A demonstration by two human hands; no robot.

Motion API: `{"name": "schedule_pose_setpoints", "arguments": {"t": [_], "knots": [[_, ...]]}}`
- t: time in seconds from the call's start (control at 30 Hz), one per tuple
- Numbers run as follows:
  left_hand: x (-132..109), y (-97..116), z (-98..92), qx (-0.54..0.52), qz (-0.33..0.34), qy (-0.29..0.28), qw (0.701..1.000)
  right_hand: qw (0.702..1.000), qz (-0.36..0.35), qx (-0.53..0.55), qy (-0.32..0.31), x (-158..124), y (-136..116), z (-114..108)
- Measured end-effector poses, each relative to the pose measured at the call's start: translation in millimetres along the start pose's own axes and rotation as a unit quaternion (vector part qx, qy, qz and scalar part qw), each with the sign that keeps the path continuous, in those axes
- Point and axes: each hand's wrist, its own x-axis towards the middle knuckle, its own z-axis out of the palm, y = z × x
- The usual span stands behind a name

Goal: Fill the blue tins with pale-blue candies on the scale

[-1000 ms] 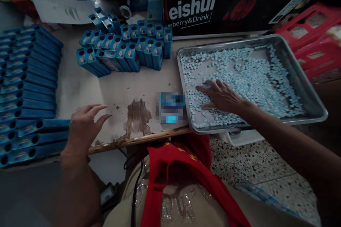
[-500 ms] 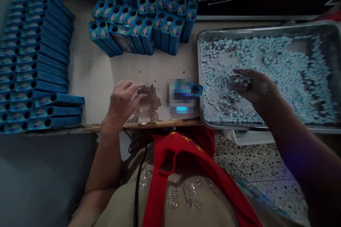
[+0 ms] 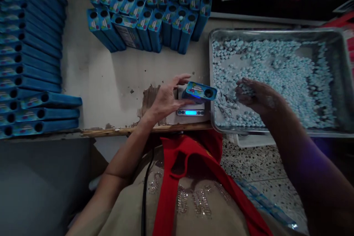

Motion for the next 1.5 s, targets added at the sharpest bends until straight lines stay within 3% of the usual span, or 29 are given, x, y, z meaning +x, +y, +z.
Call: {"name": "schedule_pose_setpoints", "arguments": {"t": [0.13, 0.3, 0.4, 0.53, 0.67, 0.87, 0.97, 1.07, 1.2, 1.33, 1.4, 1.5], "knots": [[13, 4, 15.0, 0.008, -0.036, -0.042, 0.998, 1.0, 0.005, 0.017, -0.015, -9, -11, 14], [16, 11, 21.1, 0.004, -0.031, -0.017, 0.999, 0.996, 0.012, 0.069, -0.051, -6, -37, 15], [13, 14, 23.5, -0.008, -0.034, 0.004, 0.999, 0.998, -0.033, 0.056, -0.002, 3, -42, 18], [13, 21, 29.3, 0.048, -0.022, 0.019, 0.998, 0.99, -0.106, -0.052, 0.071, 14, -32, 33], [29, 35, 36.0, 0.131, 0.038, 0.042, 0.99, 0.978, -0.172, -0.087, 0.079, 20, -29, 45], [49, 51, 29.5, 0.152, 0.062, 0.06, 0.985, 0.977, -0.17, -0.092, 0.092, 20, -34, 17], [40, 43, 16.4, 0.099, 0.019, 0.064, 0.993, 0.979, -0.163, -0.104, 0.07, 25, -23, -2], [27, 35, 4.1, 0.1, -0.005, 0.074, 0.992, 0.987, -0.148, -0.041, 0.035, 29, -8, -7], [32, 41, 1.5, 0.254, 0.103, 0.018, 0.962, 0.987, -0.132, 0.029, 0.09, 26, 1, 10], [61, 66, 22.7, 0.338, 0.201, -0.054, 0.918, 0.972, -0.19, -0.01, 0.139, 23, 1, 30], [77, 79, 37.6, 0.333, 0.23, -0.062, 0.912, 0.976, -0.18, 0.054, 0.112, 26, 2, 36], [99, 88, 55.0, 0.326, 0.269, -0.098, 0.901, 0.985, -0.091, 0.148, 0.003, 30, 7, 41]]}}
